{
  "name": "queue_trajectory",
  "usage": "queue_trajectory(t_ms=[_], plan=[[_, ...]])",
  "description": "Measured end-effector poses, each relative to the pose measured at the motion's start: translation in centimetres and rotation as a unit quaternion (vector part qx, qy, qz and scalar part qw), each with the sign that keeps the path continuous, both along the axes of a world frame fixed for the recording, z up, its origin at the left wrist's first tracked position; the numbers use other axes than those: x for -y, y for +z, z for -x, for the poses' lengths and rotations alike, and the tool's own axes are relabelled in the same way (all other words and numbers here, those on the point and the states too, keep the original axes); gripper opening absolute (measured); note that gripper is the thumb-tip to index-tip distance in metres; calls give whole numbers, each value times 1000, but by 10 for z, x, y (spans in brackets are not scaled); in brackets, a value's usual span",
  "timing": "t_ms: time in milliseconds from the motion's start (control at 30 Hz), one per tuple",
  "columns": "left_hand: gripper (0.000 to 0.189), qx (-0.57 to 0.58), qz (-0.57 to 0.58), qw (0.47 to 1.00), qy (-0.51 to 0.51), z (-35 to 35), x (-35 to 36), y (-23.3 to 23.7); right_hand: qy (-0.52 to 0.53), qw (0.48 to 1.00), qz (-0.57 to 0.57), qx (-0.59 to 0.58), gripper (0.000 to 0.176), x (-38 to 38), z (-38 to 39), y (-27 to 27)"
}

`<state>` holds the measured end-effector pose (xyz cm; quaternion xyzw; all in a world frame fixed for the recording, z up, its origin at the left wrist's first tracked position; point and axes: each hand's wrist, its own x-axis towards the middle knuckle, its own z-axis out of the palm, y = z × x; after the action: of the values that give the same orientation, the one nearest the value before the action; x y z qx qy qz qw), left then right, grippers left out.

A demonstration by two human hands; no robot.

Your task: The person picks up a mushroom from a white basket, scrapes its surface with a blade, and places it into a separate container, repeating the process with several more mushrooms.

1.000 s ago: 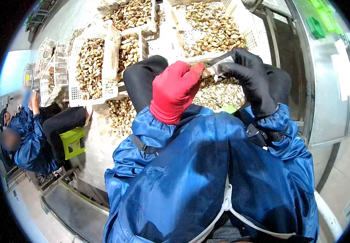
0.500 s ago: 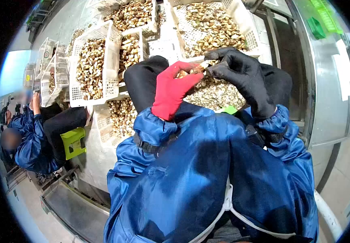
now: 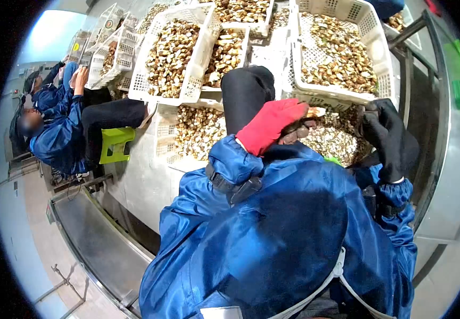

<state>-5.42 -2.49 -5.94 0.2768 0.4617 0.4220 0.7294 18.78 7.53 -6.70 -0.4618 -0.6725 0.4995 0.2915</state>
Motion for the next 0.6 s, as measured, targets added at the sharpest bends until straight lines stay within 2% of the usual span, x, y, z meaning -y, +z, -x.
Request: queue_trajectory(t_ms=[67,100,200,267,333,367,400,467,500,533,600], plan=[[43,-3,0,1000,26,10,8,6,11,997,76,32,16,4,-1,5],[43,12,-12,996,88,21,17,1,12,994,105,21,15,5,1,7],[41,28,13,964,264,69,53,-16,29,997,64,29,14,11,8,7],[36,-26,38,937,347,109,86,-31,57,996,38,58,12,6,7,-1],[32,20,18,917,398,139,110,-43,73,993,16,90,11,4,9,-5],[31,-17,95,887,451,143,118,-42,81,993,22,84,11,5,12,-2],[30,-48,80,867,490,144,116,-42,88,993,28,79,11,8,18,5],[29,24,-19,901,433,180,117,-60,99,992,36,67,11,12,28,13],[35,0,-33,903,427,206,112,-68,103,992,39,62,11,13,30,15],[47,-167,49,795,582,209,86,-60,105,992,43,57,11,13,31,16],[57,19,-93,908,408,255,81,-54,101,992,28,68,11,14,29,16]])
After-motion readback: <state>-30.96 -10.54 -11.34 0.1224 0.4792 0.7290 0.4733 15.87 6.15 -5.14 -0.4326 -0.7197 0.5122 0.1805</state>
